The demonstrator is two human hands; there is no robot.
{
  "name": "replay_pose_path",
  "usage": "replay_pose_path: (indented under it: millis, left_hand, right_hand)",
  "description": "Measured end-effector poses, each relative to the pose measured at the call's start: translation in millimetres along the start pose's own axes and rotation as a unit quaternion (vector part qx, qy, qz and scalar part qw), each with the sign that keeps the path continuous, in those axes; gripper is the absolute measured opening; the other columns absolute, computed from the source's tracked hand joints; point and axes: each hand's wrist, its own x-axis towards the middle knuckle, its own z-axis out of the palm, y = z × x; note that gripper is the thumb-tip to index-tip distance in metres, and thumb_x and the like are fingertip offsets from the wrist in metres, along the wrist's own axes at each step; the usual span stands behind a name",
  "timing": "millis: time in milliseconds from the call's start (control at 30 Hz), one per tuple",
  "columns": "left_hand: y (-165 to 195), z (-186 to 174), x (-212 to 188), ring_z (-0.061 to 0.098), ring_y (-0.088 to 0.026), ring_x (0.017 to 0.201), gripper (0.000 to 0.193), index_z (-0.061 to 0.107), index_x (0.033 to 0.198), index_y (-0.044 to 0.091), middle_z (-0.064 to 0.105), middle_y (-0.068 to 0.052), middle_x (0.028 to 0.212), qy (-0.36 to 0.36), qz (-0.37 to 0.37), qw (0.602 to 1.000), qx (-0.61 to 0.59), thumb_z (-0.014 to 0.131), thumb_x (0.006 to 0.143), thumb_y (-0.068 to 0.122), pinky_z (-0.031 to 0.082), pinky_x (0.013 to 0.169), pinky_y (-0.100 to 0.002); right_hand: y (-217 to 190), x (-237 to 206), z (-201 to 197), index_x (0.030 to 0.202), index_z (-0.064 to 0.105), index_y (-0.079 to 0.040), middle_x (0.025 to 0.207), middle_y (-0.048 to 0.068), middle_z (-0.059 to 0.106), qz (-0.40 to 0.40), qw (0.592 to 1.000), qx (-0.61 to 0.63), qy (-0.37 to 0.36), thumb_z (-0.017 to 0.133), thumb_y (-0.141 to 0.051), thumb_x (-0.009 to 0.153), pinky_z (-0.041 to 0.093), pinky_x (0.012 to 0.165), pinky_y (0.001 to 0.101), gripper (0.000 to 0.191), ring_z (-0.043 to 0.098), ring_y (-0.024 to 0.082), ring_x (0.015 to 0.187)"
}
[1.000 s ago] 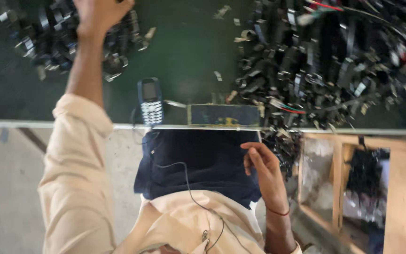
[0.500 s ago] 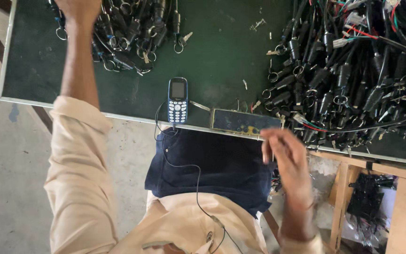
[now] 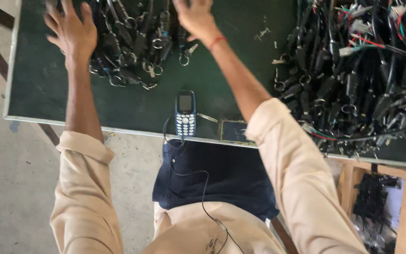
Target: The person sits at a workbench assembling electrical connectors. They pick black plug housings from a large pile, insert stripped colored wires into the housings, press white terminal inserts into place, and set finished connectors back on the table.
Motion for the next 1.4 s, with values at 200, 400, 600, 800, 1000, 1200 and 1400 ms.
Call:
replay_pose_path:
  millis: [200,400,600,800,1000,1200,1400]
  left_hand:
    - [-10.8,4.9,7.0,0.033,-0.042,0.145,0.046,0.047,0.155,0.027,0.043,-0.016,0.156,-0.059,0.044,0.991,-0.115,0.041,0.114,0.048,0.033,0.112,-0.069]
    - [-30.3,-1.4,4.3,0.033,-0.038,0.152,0.042,0.047,0.157,0.019,0.043,-0.018,0.161,0.041,0.105,0.971,-0.211,0.041,0.119,0.034,0.019,0.122,-0.06]
    - [-1.7,-36.2,-104.2,0.042,-0.034,0.152,0.046,0.049,0.156,0.01,0.05,-0.013,0.158,0.047,0.162,0.953,-0.253,0.06,0.111,0.005,0.031,0.13,-0.051]
    - [57.1,-56.2,-268.7,0.046,-0.037,0.143,0.044,0.054,0.144,0.004,0.053,-0.016,0.147,-0.113,0.182,0.894,-0.393,0.063,0.101,0.003,0.036,0.123,-0.047]
    - [63.2,-35.5,-320.1,0.05,-0.038,0.13,0.05,0.051,0.147,0.004,0.055,-0.017,0.137,-0.068,0.067,0.954,-0.285,0.068,0.1,0.007,0.039,0.115,-0.05]
    - [53.9,-14.8,-302.4,0.043,-0.04,0.138,0.059,0.051,0.149,0.01,0.051,-0.017,0.146,-0.036,0.15,0.971,-0.185,0.076,0.096,0.012,0.036,0.117,-0.053]
    - [62.7,1.2,-283.8,0.037,-0.04,0.139,0.092,0.043,0.155,0.013,0.043,-0.018,0.149,-0.033,0.157,0.977,-0.14,0.091,0.079,0.029,0.029,0.116,-0.058]
  right_hand:
    - [-39.1,0.4,56.9,0.135,0.045,0.015,0.14,0.044,0.033,-0.186,0.977,-0.1,-0.001,0.052,-0.067,0.107,0.05,0.099,0.0536,0.087,0.055,0.058,0.118]
    - [-24.5,4.2,44.9,0.119,0.067,-0.002,0.122,0.029,0.061,-0.19,0.948,-0.252,-0.037,0.044,-0.053,0.116,0.051,0.104,0.0514,0.057,0.061,0.047,0.114]
    - [13.4,-68.6,-100.3,0.128,0.062,0.004,0.115,0.022,0.059,-0.33,0.934,-0.13,-0.047,0.063,-0.023,0.111,0.056,0.08,0.0369,0.033,0.066,0.027,0.094]
    - [83.4,-269.4,-194.1,0.13,0.065,0.001,0.106,0.007,0.068,-0.053,0.972,0.226,-0.041,0.054,-0.035,0.111,0.054,0.08,0.0271,0.043,0.063,0.011,0.088]
    - [158.5,-390.5,-111.8,0.116,0.069,0.003,0.092,0.008,0.071,0.168,0.948,0.27,-0.02,0.054,-0.024,0.106,0.055,0.073,0.0279,0.032,0.065,0.012,0.079]
    - [166.5,-408.0,-38.5,0.121,0.068,0.0,0.094,0.006,0.071,0.106,0.969,0.222,0.008,0.057,-0.013,0.106,0.053,0.071,0.0239,0.023,0.064,0.01,0.078]
    - [139.1,-402.4,-50.4,0.119,0.068,-0.001,0.094,0.004,0.071,0.03,0.985,0.17,-0.025,0.057,-0.009,0.105,0.055,0.075,0.0232,0.02,0.065,0.008,0.081]
